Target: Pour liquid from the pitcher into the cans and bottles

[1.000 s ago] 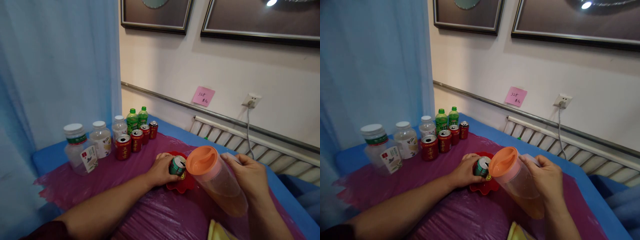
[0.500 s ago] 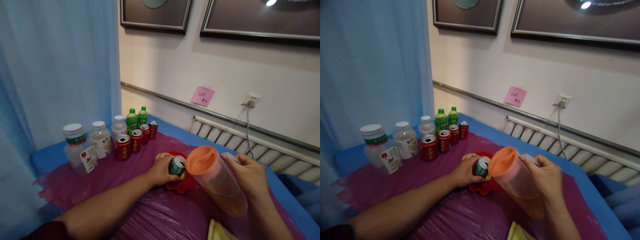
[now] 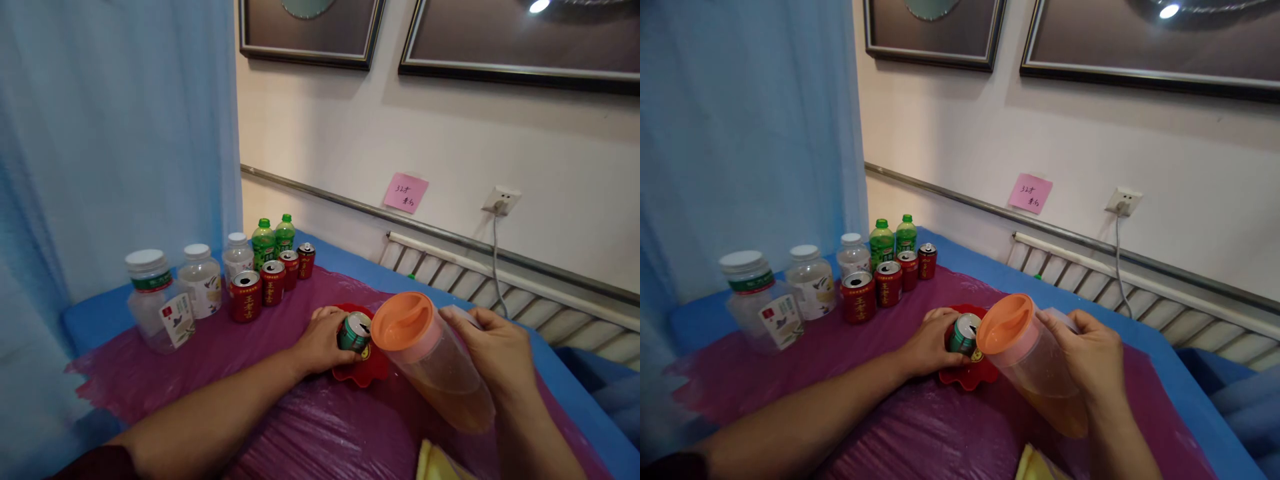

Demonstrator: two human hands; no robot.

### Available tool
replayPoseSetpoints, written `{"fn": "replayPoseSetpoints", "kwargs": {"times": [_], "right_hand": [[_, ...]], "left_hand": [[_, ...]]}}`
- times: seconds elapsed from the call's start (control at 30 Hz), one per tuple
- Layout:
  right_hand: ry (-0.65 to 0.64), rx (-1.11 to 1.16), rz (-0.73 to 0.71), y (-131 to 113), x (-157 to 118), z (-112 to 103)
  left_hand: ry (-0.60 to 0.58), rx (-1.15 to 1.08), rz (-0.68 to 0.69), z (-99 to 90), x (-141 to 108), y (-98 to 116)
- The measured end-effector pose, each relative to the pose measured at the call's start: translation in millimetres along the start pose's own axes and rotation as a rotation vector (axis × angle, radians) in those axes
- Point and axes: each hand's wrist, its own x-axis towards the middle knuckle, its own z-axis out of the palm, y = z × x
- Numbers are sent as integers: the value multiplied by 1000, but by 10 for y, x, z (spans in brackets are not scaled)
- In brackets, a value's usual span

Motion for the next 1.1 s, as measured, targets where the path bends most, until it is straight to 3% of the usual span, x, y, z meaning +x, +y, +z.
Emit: {"fn": "replayPoseSetpoints", "kwargs": {"times": [1.1], "right_hand": [[4, 8, -16, 27, 5, 0]], "left_hand": [[-3, 16, 9, 8, 12, -25]]}}
